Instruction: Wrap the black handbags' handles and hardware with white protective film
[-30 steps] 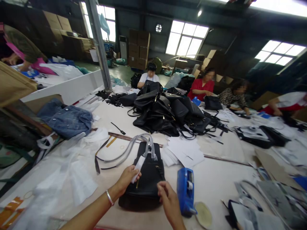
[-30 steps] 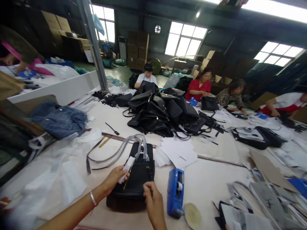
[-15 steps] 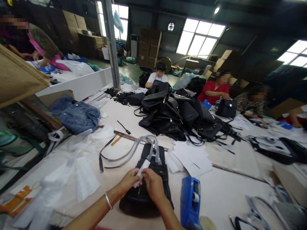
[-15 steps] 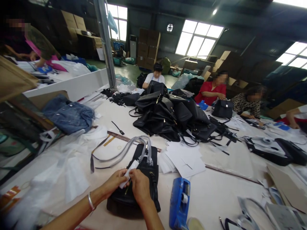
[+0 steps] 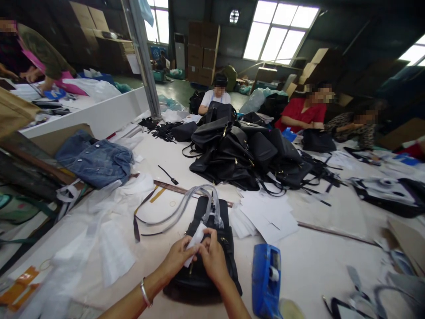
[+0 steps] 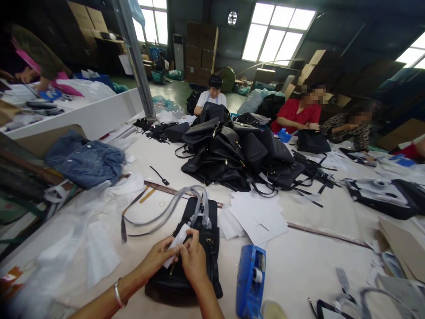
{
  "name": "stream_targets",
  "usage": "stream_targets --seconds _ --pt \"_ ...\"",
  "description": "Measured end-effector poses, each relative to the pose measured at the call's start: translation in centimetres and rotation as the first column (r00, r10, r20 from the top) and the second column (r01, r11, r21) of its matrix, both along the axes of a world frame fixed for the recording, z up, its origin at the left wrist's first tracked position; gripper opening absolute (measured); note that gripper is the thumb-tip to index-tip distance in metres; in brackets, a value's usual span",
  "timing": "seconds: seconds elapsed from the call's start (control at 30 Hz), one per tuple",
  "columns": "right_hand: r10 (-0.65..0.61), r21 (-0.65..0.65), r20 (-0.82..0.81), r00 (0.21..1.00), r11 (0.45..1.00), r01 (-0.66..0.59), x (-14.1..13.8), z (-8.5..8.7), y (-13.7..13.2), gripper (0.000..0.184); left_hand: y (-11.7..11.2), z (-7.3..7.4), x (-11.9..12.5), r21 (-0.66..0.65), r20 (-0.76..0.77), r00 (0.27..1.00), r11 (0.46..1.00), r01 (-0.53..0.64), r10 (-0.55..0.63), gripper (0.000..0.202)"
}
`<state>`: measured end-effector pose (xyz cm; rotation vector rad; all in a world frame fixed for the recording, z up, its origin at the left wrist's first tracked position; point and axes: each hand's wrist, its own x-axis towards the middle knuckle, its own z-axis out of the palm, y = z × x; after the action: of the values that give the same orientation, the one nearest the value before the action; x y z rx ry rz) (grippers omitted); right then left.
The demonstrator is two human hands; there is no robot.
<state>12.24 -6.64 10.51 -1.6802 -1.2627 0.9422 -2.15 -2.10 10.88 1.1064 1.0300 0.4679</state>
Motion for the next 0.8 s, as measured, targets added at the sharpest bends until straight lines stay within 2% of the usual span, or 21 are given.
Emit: stream_targets --seconds 0.1,0.2,0.3,0.43,0.5,0.57,0.63,0.7,0.73,0.8 --pt "0.009 0.000 -0.127 0.992 1.000 -0.010 0.2 -0.2 0.4 0.034 0.1 0.4 0.4 -0.058 -0.035 0.997 0.996 -0.065 0.063 0.038" --pt "0.001 0.013 -0.171 0.985 1.000 0.001 0.2 -0.4 0.8 0.036 0.5 0.5 0.3 -0.149 0.065 0.993 0.985 -0.088 0.099 0.039" --pt "-0.025 0.043 -0.117 0.993 0.999 0.030 -0.2 -0.7 1.3 0.040 1.1 0.4 -0.2 -0.302 0.211 0.967 0.950 -0.074 0.143 0.032" --pt "-0.024 0.109 0.013 1.000 0.994 0.023 -0.9 -1.5 2.3 0.058 2.2 0.0 -1.0 -0.522 0.328 0.927 0.853 0.016 0.183 0.021" --pt "0.038 0.119 0.095 0.995 0.992 -0.049 -0.7 -1.8 2.7 0.067 2.6 -0.2 -1.4 -0.581 0.350 0.923 0.810 0.077 0.163 0.020" --pt "0.149 0.099 0.188 0.971 0.981 -0.170 -0.1 -1.8 2.9 0.067 2.8 -0.4 -1.6 -0.607 0.332 0.936 0.787 0.114 0.120 0.021" --pt "0.251 0.064 0.290 0.924 0.958 -0.280 1.0 -1.4 2.8 0.062 2.9 -0.4 -1.7 -0.595 0.282 0.957 0.795 0.119 0.068 0.024" --pt "0.293 0.040 0.391 0.873 0.942 -0.335 2.5 -0.7 2.3 0.057 2.9 -0.2 -1.8 -0.547 0.240 0.971 0.828 0.123 0.014 0.030" --pt "0.279 0.035 0.438 0.855 0.945 -0.326 3.4 -0.4 1.9 0.054 3.0 -0.1 -1.8 -0.519 0.233 0.972 0.845 0.129 -0.005 0.032" --pt "0.143 0.034 0.516 0.845 0.982 -0.187 5.2 0.2 0.6 0.046 3.2 0.2 -1.8 -0.476 0.235 0.971 0.868 0.143 -0.031 0.036"
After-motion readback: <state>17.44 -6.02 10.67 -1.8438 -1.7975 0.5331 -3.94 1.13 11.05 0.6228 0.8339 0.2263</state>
